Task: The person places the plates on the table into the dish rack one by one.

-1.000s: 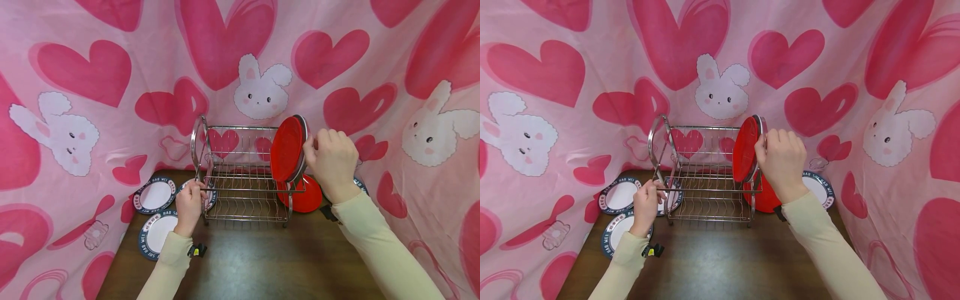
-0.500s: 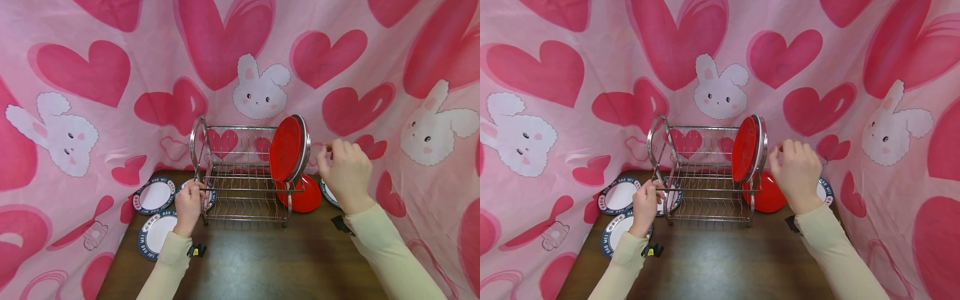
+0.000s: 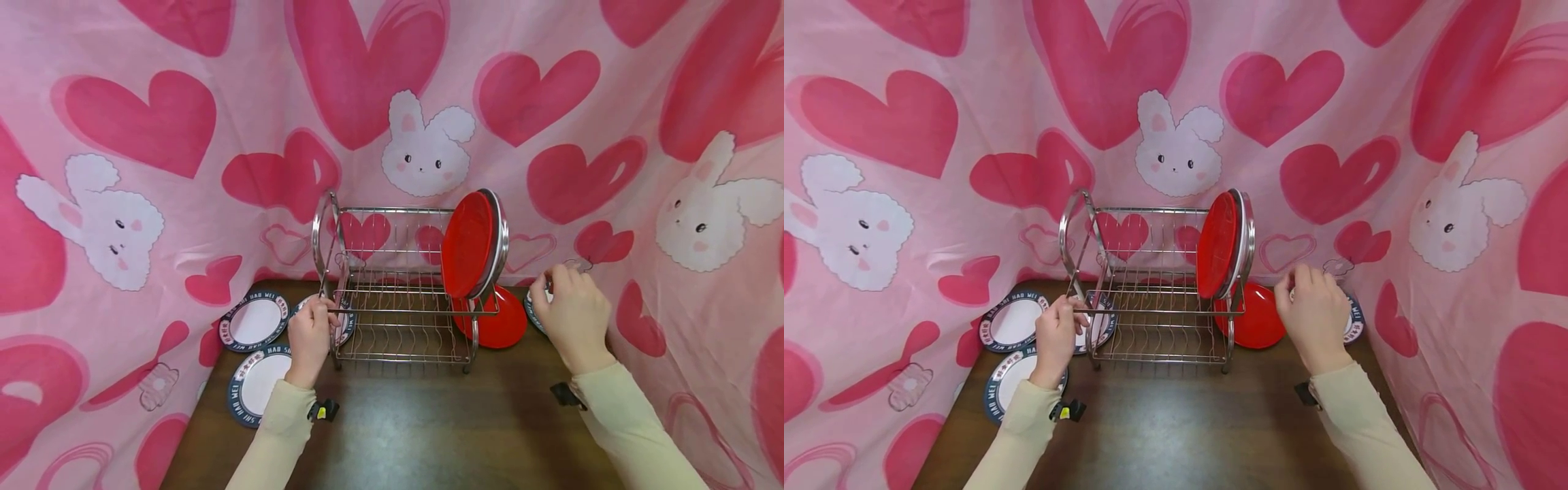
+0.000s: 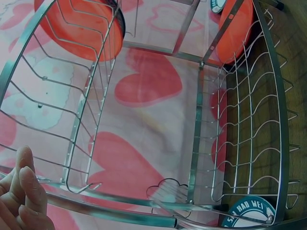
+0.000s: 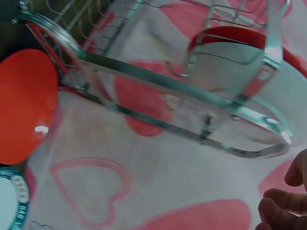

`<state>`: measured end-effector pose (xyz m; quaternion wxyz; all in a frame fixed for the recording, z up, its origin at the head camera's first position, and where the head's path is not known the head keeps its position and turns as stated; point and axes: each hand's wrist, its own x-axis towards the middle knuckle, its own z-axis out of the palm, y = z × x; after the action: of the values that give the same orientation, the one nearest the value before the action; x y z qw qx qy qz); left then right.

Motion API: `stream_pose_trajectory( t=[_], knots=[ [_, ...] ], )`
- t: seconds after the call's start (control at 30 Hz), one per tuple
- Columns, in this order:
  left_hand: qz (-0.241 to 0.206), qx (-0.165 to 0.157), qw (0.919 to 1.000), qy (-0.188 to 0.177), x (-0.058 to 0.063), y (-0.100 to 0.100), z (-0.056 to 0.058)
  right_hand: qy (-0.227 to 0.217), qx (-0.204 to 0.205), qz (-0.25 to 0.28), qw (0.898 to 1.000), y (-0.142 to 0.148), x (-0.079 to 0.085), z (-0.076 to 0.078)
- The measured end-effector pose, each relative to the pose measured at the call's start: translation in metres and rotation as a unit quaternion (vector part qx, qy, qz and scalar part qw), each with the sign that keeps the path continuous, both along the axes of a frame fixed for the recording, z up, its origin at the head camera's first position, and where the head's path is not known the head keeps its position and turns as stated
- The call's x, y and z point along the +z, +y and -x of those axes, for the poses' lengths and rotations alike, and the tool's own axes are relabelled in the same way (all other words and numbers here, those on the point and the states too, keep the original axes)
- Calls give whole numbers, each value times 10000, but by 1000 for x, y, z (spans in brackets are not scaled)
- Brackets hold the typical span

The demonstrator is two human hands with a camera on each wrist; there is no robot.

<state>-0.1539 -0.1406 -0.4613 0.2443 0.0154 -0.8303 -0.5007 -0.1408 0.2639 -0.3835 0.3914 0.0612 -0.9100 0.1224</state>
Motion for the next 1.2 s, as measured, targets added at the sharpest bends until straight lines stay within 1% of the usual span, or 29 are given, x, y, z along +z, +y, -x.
stream_pose_trajectory(
  t=[0.13, 0.27, 0.37, 0.47, 0.6, 0.7, 0.8, 0.9, 1.2],
  knots=[
    [-28, -17, 10000, -21, -1, 0, 0, -289, -109, 113, 9995, 5, -14, -3],
    [-39, -7, 10000, -27, 0, 0, 1, -358, -239, 181, 9989, 10, -30, -3],
    [-28, -3, 10000, -16, 1, 0, 1, -497, -348, 213, 9979, 14, -41, -3],
    [-39, -5, 10000, -29, 1, 0, 1, -795, -464, 290, 9953, 18, -51, -4],
    [-44, 16, 10000, -46, 0, 0, 1, -1274, -621, 317, 9894, 22, -63, -6],
    [-41, 38, 10000, -54, -1, -1, 0, -1512, -687, 295, 9857, 24, -71, -6],
    [-53, 33, 10000, -63, -2, -1, 0, -1605, -696, 348, 9840, 26, -80, -6],
    [-53, 4, 10000, -73, -2, -2, 0, -1608, -719, 463, 9833, 28, -91, -5],
    [-27, -37, 10000, -8, -1, 0, 1, -1860, -891, 609, 9766, 38, -119, -1]
  ],
)
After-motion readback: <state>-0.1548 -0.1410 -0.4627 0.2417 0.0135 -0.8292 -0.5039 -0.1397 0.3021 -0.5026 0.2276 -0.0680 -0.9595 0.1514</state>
